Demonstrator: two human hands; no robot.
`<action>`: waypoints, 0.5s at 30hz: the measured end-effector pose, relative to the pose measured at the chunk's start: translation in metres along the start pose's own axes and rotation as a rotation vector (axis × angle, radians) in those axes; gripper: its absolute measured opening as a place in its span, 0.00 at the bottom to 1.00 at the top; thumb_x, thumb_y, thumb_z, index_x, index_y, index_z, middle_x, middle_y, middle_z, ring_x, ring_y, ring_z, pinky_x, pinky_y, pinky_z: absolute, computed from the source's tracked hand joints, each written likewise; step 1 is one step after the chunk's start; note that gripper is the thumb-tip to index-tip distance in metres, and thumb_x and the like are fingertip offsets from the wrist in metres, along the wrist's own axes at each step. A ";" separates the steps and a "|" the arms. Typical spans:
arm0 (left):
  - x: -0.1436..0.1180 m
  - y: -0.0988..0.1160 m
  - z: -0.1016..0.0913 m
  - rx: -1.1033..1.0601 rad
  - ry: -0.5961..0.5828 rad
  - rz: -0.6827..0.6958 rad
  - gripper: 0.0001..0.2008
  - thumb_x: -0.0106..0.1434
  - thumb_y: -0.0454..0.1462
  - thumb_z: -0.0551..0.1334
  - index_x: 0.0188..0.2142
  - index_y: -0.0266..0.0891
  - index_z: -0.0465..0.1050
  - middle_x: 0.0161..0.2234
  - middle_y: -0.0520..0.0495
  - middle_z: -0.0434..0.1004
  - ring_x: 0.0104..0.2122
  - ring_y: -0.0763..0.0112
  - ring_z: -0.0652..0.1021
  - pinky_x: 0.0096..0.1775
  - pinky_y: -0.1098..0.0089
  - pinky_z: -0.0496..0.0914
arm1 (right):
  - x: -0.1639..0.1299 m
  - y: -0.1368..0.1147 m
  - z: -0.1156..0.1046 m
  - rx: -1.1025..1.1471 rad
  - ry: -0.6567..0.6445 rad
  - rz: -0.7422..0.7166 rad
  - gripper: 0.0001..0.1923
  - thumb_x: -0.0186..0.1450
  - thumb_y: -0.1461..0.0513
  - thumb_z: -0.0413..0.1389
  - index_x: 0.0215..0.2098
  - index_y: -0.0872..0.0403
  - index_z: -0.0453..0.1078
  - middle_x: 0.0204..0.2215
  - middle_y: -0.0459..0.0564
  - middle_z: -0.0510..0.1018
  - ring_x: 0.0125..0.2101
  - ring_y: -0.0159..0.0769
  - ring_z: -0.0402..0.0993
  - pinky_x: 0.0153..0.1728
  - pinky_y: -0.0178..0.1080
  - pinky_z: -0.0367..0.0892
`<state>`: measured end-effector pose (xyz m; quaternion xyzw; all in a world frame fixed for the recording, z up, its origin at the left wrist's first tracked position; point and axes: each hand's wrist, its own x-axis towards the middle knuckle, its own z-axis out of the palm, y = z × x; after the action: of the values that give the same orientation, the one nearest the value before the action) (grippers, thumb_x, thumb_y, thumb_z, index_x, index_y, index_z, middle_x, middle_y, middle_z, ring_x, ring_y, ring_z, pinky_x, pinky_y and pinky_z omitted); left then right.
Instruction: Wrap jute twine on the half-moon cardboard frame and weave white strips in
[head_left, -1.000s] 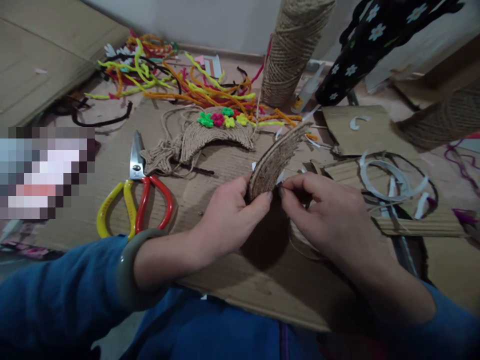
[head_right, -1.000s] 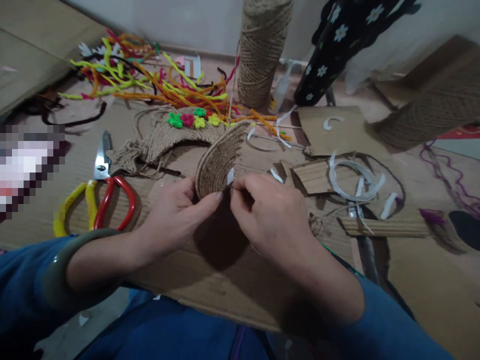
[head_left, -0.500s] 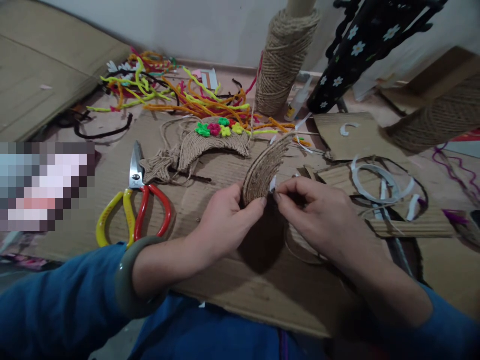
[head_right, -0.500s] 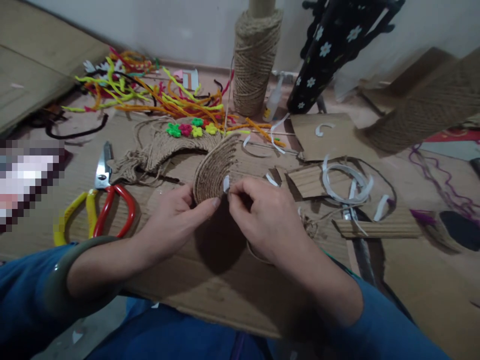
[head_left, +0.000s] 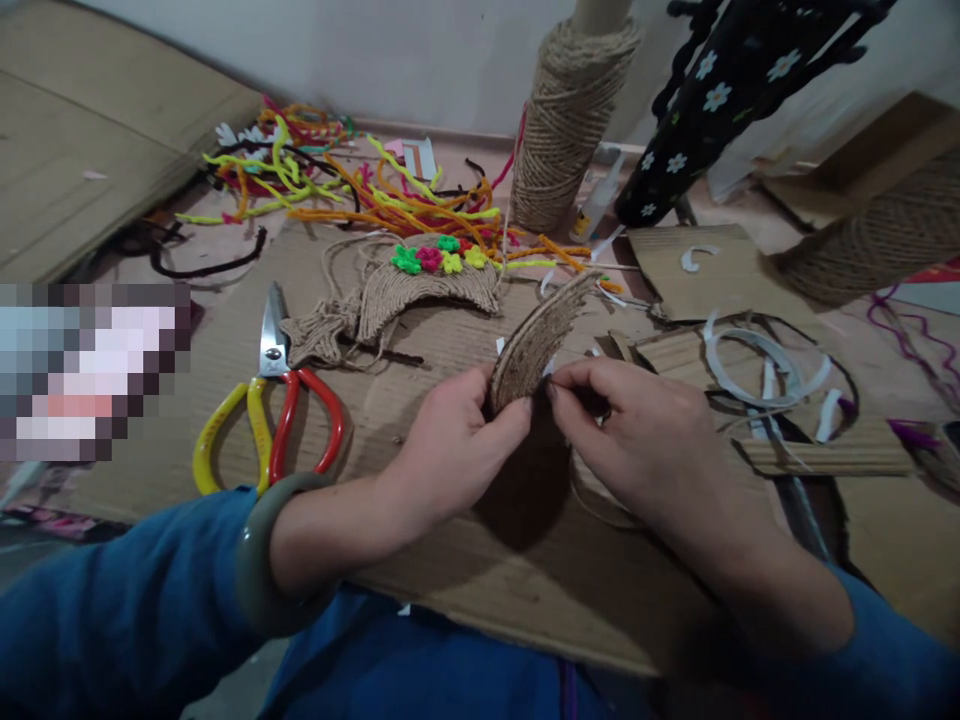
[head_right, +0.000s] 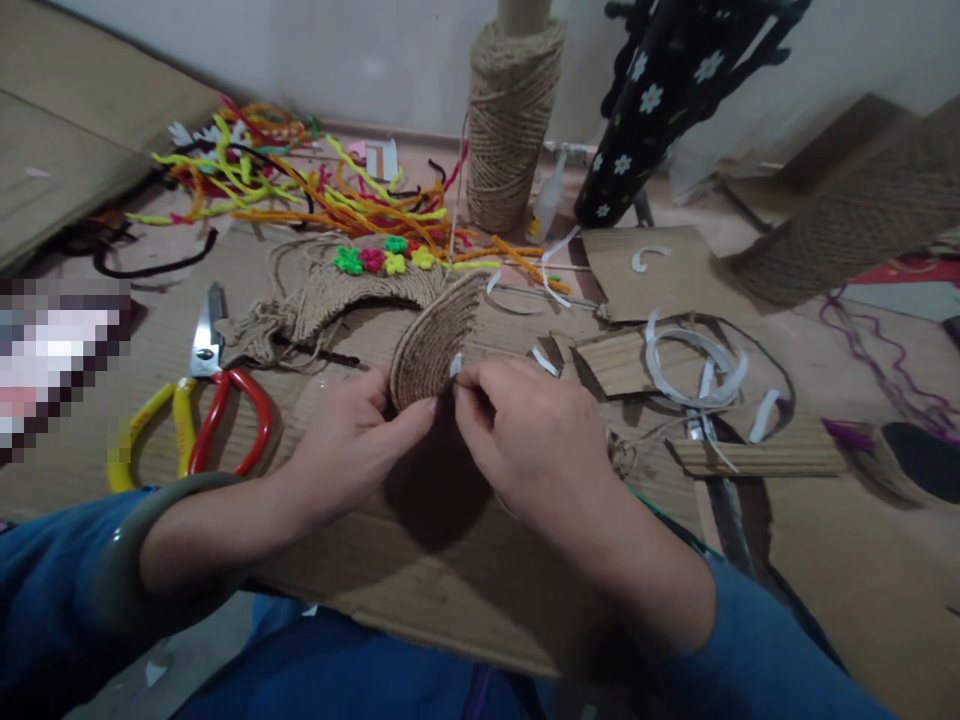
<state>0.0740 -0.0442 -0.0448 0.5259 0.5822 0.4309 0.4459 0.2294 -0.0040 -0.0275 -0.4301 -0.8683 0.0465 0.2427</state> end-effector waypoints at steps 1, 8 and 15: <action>0.000 0.000 0.000 -0.003 -0.001 0.002 0.06 0.58 0.36 0.59 0.32 0.36 0.72 0.26 0.53 0.72 0.28 0.72 0.71 0.31 0.73 0.67 | 0.001 0.001 0.000 0.000 0.003 0.007 0.07 0.61 0.65 0.54 0.28 0.53 0.73 0.21 0.47 0.78 0.20 0.34 0.72 0.24 0.36 0.62; 0.002 0.003 -0.001 -0.053 -0.005 -0.039 0.07 0.58 0.36 0.59 0.34 0.36 0.73 0.30 0.51 0.76 0.32 0.69 0.74 0.35 0.71 0.69 | 0.004 0.002 -0.001 0.106 -0.006 0.061 0.06 0.61 0.64 0.55 0.31 0.54 0.75 0.21 0.45 0.78 0.19 0.31 0.71 0.21 0.33 0.61; 0.001 0.002 0.001 -0.036 0.006 -0.001 0.06 0.58 0.36 0.59 0.33 0.37 0.73 0.29 0.51 0.77 0.31 0.70 0.75 0.35 0.72 0.69 | 0.005 0.000 -0.002 0.143 -0.086 0.093 0.06 0.62 0.63 0.55 0.33 0.53 0.75 0.21 0.44 0.78 0.19 0.30 0.70 0.21 0.32 0.61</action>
<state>0.0753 -0.0430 -0.0426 0.5161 0.5759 0.4430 0.4536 0.2275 -0.0002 -0.0236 -0.4492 -0.8514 0.1382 0.2330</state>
